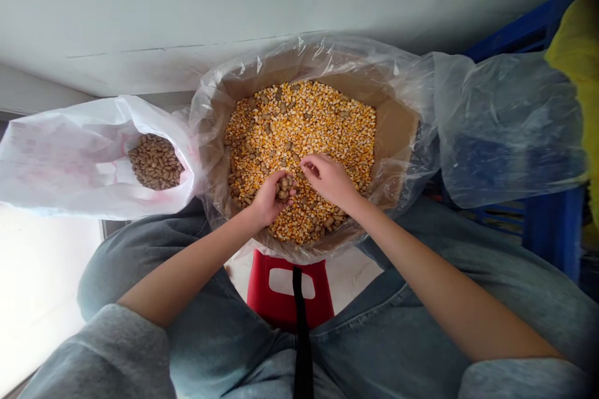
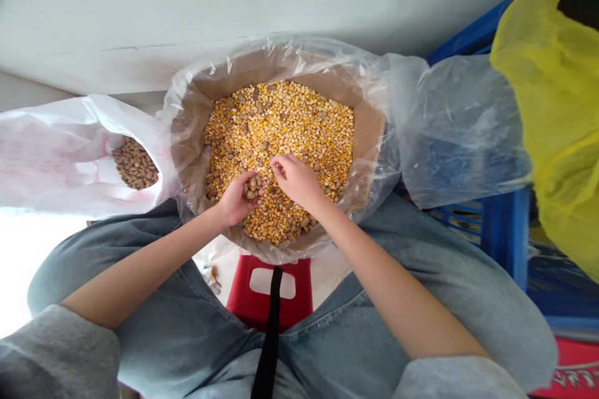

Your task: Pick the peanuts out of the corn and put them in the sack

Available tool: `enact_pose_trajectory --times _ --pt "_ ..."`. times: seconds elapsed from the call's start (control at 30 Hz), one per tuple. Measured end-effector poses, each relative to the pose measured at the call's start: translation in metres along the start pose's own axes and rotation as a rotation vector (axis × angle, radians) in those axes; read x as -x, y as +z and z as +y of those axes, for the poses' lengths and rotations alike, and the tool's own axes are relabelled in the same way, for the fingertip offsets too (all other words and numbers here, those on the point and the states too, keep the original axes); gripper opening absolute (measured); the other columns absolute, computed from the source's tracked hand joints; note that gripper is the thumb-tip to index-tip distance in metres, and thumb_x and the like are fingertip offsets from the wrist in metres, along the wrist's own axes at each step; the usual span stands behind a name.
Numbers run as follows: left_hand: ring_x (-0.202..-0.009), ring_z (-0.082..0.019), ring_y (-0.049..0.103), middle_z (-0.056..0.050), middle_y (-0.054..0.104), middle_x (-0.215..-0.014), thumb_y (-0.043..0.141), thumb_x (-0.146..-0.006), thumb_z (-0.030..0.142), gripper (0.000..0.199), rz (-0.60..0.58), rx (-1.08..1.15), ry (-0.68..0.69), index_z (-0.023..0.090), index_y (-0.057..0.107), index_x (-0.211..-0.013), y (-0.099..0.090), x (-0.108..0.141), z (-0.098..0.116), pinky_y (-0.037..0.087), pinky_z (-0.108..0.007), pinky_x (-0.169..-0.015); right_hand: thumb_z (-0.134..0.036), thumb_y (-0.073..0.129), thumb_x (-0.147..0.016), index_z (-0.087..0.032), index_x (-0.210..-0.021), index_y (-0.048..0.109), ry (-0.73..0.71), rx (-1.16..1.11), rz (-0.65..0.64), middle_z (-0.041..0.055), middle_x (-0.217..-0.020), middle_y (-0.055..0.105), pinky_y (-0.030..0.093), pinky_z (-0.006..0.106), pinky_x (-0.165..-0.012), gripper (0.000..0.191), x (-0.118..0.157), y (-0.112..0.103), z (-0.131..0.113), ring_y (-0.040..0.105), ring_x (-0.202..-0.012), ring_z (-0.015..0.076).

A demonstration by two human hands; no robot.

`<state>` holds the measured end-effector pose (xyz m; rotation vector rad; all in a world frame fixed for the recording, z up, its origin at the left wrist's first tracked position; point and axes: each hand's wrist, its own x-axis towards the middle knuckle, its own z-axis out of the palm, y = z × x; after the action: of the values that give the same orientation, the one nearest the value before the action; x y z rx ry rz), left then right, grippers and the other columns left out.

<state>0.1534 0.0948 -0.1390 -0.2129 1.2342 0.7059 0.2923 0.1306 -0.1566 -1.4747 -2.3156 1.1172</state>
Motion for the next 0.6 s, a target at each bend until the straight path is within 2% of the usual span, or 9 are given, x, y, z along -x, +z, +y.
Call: enact_pose_trajectory --times 0.1,0.2,0.3,0.5,0.6 --pt "-0.045 -0.007 0.046 0.002 0.051 -0.059 0.044 -0.070 0.026 0.011 -0.027 0.009 0.022 0.017 0.051 -0.069 -0.002 -0.001 -0.001 0.034 -0.019 -0.038 -0.024 0.035 -0.080 -0.020 -0.094 0.050 -0.027 0.224 -0.292 0.0042 -0.090 0.058 0.040 0.027 -0.063 0.021 0.006 0.008 0.004 0.054 -0.076 0.0165" --pt "-0.044 -0.007 0.046 0.002 0.052 -0.059 0.044 -0.070 0.026 0.011 -0.038 0.008 0.026 0.017 0.051 -0.069 -0.002 -0.002 -0.001 0.034 -0.019 -0.038 -0.024 0.037 -0.079 -0.020 -0.100 0.047 -0.059 0.408 -0.453 0.0069 -0.092 0.058 0.040 0.029 -0.061 0.024 0.012 0.015 0.005 0.055 -0.077 0.0203" --pt "-0.044 -0.007 0.045 0.002 0.051 -0.058 0.043 -0.071 0.026 0.011 -0.030 0.007 0.026 0.017 0.050 -0.068 -0.002 -0.002 -0.001 0.033 -0.019 -0.038 -0.023 0.035 -0.079 -0.020 -0.104 0.045 -0.070 0.479 -0.504 0.0075 -0.091 0.058 0.040 0.030 -0.060 0.027 0.015 0.019 0.007 0.056 -0.078 0.0219" --pt "-0.044 -0.007 0.046 0.002 0.051 -0.058 0.043 -0.071 0.026 0.012 -0.035 0.007 0.029 0.018 0.051 -0.068 -0.002 -0.003 -0.002 0.033 -0.019 -0.039 -0.026 0.034 -0.080 -0.022 -0.113 0.038 -0.092 0.469 -0.565 0.0089 -0.097 0.057 0.041 0.031 -0.060 0.033 0.015 0.022 0.010 0.056 -0.080 0.0224" --pt "-0.045 -0.007 0.046 0.002 0.051 -0.059 0.044 -0.071 0.026 0.011 -0.030 0.000 0.033 0.018 0.050 -0.068 -0.003 -0.004 -0.002 0.034 -0.019 -0.039 -0.025 0.033 -0.080 -0.020 -0.108 0.042 -0.094 0.473 -0.582 0.0094 -0.095 0.058 0.041 0.031 -0.059 0.030 0.015 0.023 0.010 0.056 -0.080 0.0228"
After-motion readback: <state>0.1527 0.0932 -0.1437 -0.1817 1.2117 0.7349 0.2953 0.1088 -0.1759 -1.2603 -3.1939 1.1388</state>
